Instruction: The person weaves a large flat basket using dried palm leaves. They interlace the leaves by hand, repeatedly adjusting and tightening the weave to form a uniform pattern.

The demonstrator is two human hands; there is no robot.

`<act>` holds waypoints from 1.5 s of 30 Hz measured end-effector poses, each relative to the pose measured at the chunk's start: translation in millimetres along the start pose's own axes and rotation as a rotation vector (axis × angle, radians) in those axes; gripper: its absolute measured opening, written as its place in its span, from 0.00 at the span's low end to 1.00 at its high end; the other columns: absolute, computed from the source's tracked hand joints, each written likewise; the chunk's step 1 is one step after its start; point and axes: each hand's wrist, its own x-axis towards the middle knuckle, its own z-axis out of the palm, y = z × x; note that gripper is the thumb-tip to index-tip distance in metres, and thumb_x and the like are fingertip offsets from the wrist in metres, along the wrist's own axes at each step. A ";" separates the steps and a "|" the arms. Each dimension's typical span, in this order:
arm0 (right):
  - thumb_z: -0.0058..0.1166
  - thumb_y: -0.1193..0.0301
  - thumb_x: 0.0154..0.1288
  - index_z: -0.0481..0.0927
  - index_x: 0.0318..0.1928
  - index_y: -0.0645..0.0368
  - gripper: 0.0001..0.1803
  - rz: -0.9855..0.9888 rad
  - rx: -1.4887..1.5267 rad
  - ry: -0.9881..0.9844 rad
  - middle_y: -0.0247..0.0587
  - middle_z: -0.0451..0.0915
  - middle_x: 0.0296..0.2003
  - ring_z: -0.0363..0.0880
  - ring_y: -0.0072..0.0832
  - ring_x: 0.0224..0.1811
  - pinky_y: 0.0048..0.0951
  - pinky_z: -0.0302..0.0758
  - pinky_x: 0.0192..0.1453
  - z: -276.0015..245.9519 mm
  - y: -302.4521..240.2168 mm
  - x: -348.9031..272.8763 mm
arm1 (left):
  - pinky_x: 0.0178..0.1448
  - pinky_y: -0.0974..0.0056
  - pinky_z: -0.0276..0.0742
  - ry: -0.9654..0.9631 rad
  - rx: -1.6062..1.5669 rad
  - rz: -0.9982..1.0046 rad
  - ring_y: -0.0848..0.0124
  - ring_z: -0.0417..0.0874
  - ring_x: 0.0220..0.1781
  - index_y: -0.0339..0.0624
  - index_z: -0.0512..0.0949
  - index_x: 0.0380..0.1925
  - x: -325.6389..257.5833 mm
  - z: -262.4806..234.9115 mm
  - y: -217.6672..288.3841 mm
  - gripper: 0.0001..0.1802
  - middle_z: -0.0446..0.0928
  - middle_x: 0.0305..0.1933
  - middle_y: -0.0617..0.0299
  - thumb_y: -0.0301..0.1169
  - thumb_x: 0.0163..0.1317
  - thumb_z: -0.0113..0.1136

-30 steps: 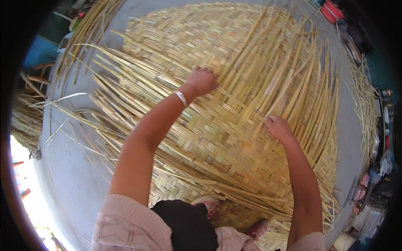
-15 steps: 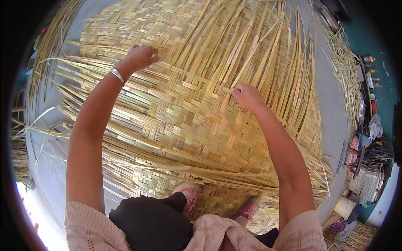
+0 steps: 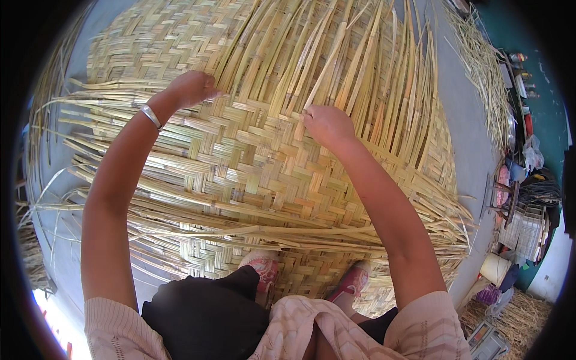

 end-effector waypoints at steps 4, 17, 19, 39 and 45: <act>0.40 0.58 0.70 0.81 0.41 0.56 0.19 0.042 -0.072 -0.061 0.46 0.82 0.37 0.80 0.43 0.41 0.45 0.76 0.45 3.7 -2.3 4.7 | 0.50 0.51 0.72 0.059 0.130 0.047 0.54 0.80 0.43 0.44 0.79 0.35 0.9 0.7 0.7 0.21 0.80 0.35 0.54 0.51 0.58 0.61; 0.41 0.62 0.68 0.81 0.40 0.55 0.16 -0.033 -0.220 -0.019 0.47 0.83 0.38 0.81 0.45 0.40 0.46 0.78 0.42 5.7 -0.7 6.9 | 0.70 0.53 0.53 0.518 -0.129 0.031 0.61 0.61 0.67 0.48 0.74 0.43 -28.4 74.2 97.7 0.27 0.67 0.57 0.61 0.46 0.44 0.71; 0.41 0.63 0.67 0.82 0.39 0.56 0.16 -0.036 -0.213 -0.007 0.47 0.83 0.37 0.82 0.45 0.40 0.46 0.78 0.42 5.5 -1.5 5.1 | 0.71 0.52 0.50 0.525 -0.137 -0.003 0.59 0.60 0.68 0.48 0.74 0.43 -26.6 76.9 105.1 0.27 0.66 0.58 0.60 0.46 0.43 0.70; 0.45 0.73 0.63 0.77 0.53 0.57 0.18 -0.081 0.388 0.131 0.55 0.80 0.43 0.79 0.46 0.46 0.40 0.74 0.52 30.1 -39.2 -6.5 | 0.72 0.52 0.50 0.512 -0.193 0.126 0.60 0.58 0.71 0.52 0.75 0.46 -37.6 85.0 82.8 0.21 0.64 0.65 0.59 0.41 0.52 0.65; 0.43 0.72 0.64 0.74 0.59 0.52 0.22 -0.086 0.425 0.179 0.59 0.79 0.44 0.79 0.48 0.46 0.40 0.74 0.51 52.2 -38.2 -10.5 | 0.72 0.53 0.52 0.545 -0.185 0.201 0.58 0.57 0.73 0.57 0.77 0.49 -38.9 93.8 76.0 0.22 0.62 0.69 0.59 0.36 0.52 0.67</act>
